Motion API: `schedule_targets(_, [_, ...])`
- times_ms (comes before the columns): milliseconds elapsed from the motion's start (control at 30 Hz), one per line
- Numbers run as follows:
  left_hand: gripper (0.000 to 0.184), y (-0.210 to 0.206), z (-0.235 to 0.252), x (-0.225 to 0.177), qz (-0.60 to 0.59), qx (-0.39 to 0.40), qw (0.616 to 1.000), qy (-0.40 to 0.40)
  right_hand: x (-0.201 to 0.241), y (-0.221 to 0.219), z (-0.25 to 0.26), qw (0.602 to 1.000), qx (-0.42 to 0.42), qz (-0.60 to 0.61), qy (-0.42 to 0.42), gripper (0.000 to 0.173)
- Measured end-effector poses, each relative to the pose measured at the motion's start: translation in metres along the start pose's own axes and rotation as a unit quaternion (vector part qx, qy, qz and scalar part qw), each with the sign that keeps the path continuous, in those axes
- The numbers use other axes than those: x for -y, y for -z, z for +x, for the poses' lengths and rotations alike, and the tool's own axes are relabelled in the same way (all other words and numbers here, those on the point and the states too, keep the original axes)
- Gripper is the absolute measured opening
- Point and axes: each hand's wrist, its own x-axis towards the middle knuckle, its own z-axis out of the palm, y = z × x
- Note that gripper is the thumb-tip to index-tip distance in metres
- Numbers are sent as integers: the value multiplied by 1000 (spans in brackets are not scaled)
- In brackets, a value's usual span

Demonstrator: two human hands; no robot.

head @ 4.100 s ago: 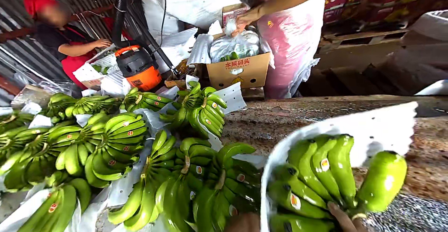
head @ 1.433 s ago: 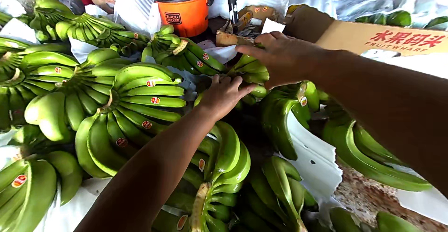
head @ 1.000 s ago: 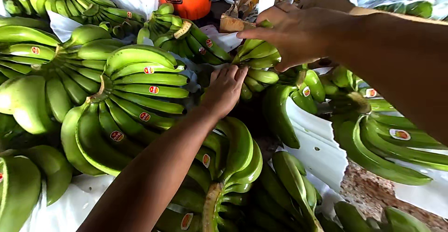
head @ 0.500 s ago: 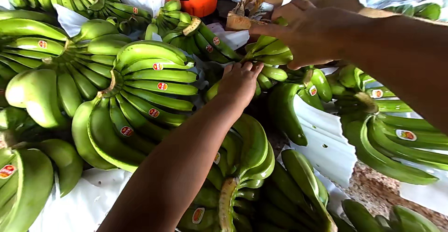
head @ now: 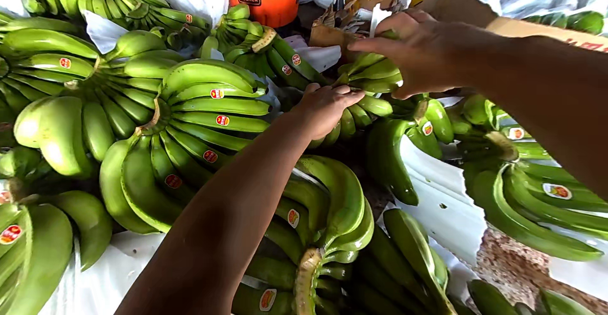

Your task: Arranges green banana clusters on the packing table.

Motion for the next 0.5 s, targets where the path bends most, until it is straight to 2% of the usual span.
schedule_targets(67, [81,-3,0,1,31,15,998,-49,-3,-2,1,1000,-9,6,3,122])
schedule_targets(200, [76,-7,2,3,74,13,994,-80,-6,-5,1,1000,-20,8,16,121])
schedule_targets(233, [77,-9,1,5,57,-7,995,-79,-8,-8,1,999,-26,10,18,121])
schedule_targets(300, [71,-16,-3,10,-32,-108,992,-63,-14,-17,2,998,-58,26,8,124])
schedule_targets(367, [57,-27,-2,14,-124,-228,966,11,-18,-37,-3,985,-114,103,-74,123])
schedule_targets(400, [59,-29,1,15,-169,-260,949,66,-18,-50,-9,964,-145,162,-153,121])
schedule_targets(467, [80,-25,8,9,-249,-235,926,159,-19,-73,-20,890,-174,267,-327,124])
schedule_targets(500, [83,-22,13,3,-266,-209,924,178,-19,-82,-25,854,-159,305,-392,125])
